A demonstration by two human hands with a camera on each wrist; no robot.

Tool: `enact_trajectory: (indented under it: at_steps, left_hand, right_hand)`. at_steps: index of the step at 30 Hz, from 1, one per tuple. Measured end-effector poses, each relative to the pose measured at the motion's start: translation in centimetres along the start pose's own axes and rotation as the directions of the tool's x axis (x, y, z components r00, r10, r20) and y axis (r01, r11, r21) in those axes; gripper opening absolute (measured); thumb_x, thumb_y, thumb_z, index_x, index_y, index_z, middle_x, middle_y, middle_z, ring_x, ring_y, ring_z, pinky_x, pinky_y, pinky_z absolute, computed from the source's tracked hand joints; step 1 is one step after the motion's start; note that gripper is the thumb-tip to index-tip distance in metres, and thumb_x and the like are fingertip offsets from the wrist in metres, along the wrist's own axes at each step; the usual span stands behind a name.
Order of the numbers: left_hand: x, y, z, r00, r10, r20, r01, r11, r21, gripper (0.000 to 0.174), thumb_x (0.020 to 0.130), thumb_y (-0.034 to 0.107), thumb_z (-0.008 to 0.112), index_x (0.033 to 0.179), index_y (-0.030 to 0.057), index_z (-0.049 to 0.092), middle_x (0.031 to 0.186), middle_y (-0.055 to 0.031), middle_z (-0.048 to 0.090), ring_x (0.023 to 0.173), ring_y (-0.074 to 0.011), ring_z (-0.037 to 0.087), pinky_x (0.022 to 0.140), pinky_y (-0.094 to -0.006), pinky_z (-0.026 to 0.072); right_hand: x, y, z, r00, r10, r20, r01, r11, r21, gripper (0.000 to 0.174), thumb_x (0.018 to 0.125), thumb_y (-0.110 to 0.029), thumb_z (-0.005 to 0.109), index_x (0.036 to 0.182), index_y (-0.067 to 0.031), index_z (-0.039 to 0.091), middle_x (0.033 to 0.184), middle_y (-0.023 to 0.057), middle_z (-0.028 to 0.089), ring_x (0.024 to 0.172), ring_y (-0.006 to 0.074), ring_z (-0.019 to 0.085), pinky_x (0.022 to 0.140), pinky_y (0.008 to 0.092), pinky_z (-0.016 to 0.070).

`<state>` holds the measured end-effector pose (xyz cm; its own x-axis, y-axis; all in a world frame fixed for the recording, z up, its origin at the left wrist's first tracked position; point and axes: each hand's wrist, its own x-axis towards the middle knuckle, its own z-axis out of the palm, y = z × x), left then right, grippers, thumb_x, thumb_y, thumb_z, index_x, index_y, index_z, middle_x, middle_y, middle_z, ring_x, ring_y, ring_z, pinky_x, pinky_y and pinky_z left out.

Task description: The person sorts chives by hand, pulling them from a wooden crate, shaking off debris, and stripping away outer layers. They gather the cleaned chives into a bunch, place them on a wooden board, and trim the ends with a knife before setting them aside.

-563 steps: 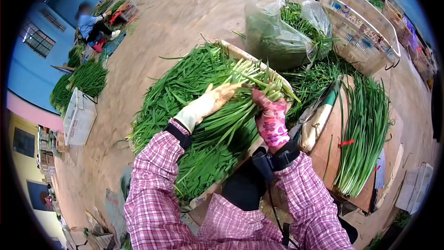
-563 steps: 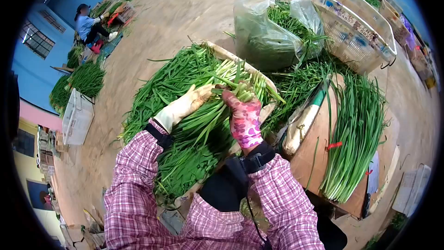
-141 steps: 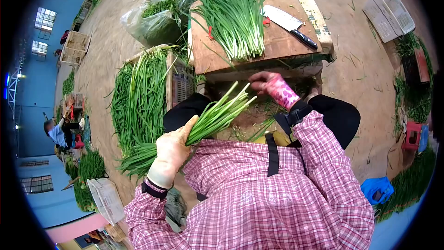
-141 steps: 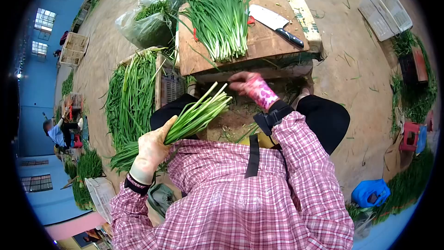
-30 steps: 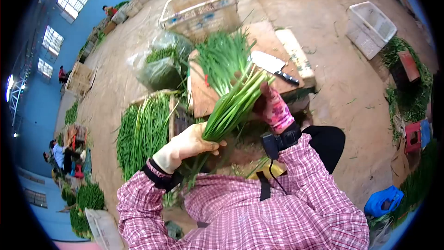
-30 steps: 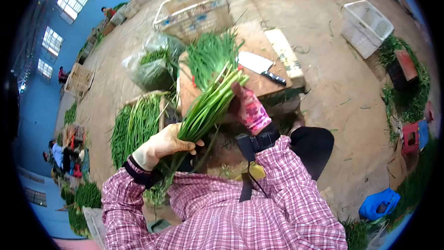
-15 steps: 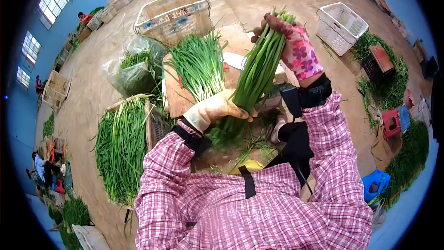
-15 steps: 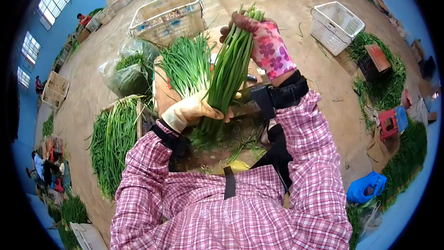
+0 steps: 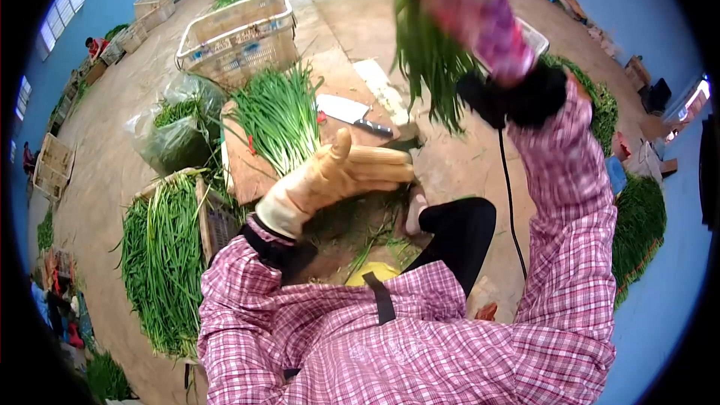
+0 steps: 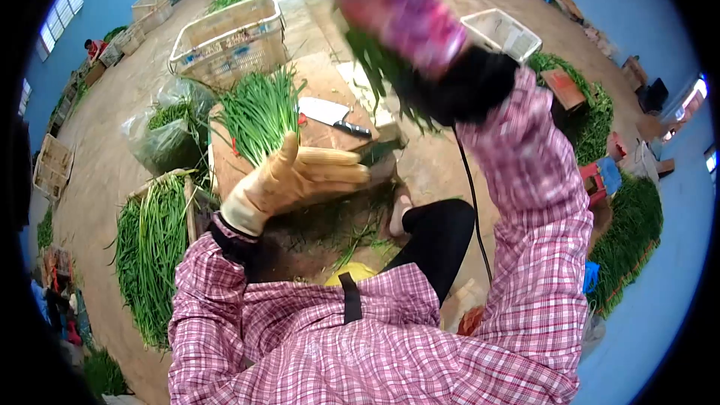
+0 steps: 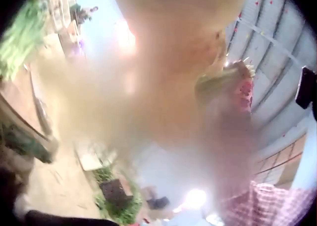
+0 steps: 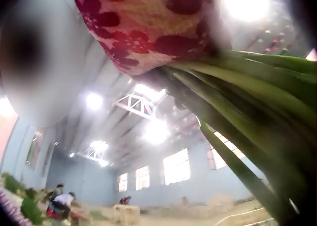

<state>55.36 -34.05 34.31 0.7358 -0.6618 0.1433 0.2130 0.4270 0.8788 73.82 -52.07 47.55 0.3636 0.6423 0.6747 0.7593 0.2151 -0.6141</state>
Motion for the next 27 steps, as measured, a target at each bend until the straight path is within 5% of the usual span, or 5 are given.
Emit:
enact_trajectory:
  at_steps: [8, 13, 17, 20, 27]
  left_hand:
    - [-4.5, 0.6, 6.7, 0.938, 0.229, -0.261, -0.328, 0.832, -0.448, 0.108, 0.075, 0.069, 0.064, 0.151, 0.0002, 0.03, 0.133, -0.0154, 0.058, 0.111, -0.0254, 0.064, 0.085, -0.0396, 0.0575]
    - [-9.9, -4.6, 2.8, 0.815, 0.055, -0.577, -0.353, 0.836, -0.42, 0.055, 0.09, 0.022, 0.07, 0.137, 0.0007, 0.051, 0.106, -0.0072, 0.068, 0.101, -0.0219, 0.066, 0.087, -0.0351, 0.0558]
    - [-12.1, -9.3, -4.0, 0.609, 0.167, -0.775, -0.444, 0.882, -0.159, 0.044, 0.087, 0.014, 0.072, 0.125, -0.0038, 0.059, 0.09, -0.0093, 0.069, 0.085, -0.0192, 0.068, 0.081, -0.0319, 0.0568]
    - [-14.0, -12.0, -8.3, 0.524, 0.127, -0.842, -0.474, 0.865, -0.165, 0.04, 0.087, 0.011, 0.071, 0.122, -0.0053, 0.061, 0.092, -0.0105, 0.07, 0.085, -0.019, 0.069, 0.082, -0.0317, 0.0583]
    - [-13.9, -12.6, -11.6, 0.478, 0.069, -0.875, -0.515, 0.829, -0.216, 0.035, 0.089, 0.005, 0.069, 0.122, -0.0022, 0.061, 0.109, -0.0088, 0.069, 0.095, -0.0215, 0.069, 0.087, -0.037, 0.0601]
  right_hand:
    - [-14.2, 2.5, 27.2, 0.69, -0.613, 0.385, -0.706, -0.45, 0.547, 0.053, 0.095, -0.03, 0.063, 0.141, -0.0082, 0.046, 0.134, 0.0168, 0.051, 0.119, 0.0304, 0.056, 0.098, 0.0458, 0.0513]
    - [-21.4, 3.2, 25.0, 0.72, -0.038, 0.693, -0.601, 0.466, 0.649, 0.04, 0.093, -0.023, 0.062, 0.131, -0.01, 0.056, 0.131, 0.0106, 0.054, 0.124, 0.0233, 0.053, 0.108, 0.0394, 0.0444]
    - [-14.9, -1.2, 23.9, 0.38, -0.363, 0.851, 0.714, 0.699, -0.02, 0.043, 0.085, -0.019, 0.067, 0.127, -0.0097, 0.06, 0.126, 0.0118, 0.06, 0.125, 0.0267, 0.053, 0.11, 0.0411, 0.0417]
    - [-16.5, 2.0, 22.3, 0.9, -0.005, 0.435, 0.081, 0.984, -0.157, 0.051, 0.081, -0.017, 0.074, 0.129, -0.0079, 0.059, 0.124, 0.0169, 0.062, 0.122, 0.0348, 0.056, 0.105, 0.0431, 0.0454]
    - [-19.4, 7.3, 27.2, 0.403, 0.755, 0.518, -0.905, 0.411, 0.105, 0.07, 0.095, -0.038, 0.066, 0.147, 0.0023, 0.04, 0.141, 0.0206, 0.054, 0.129, 0.0279, 0.052, 0.107, 0.0368, 0.0424]
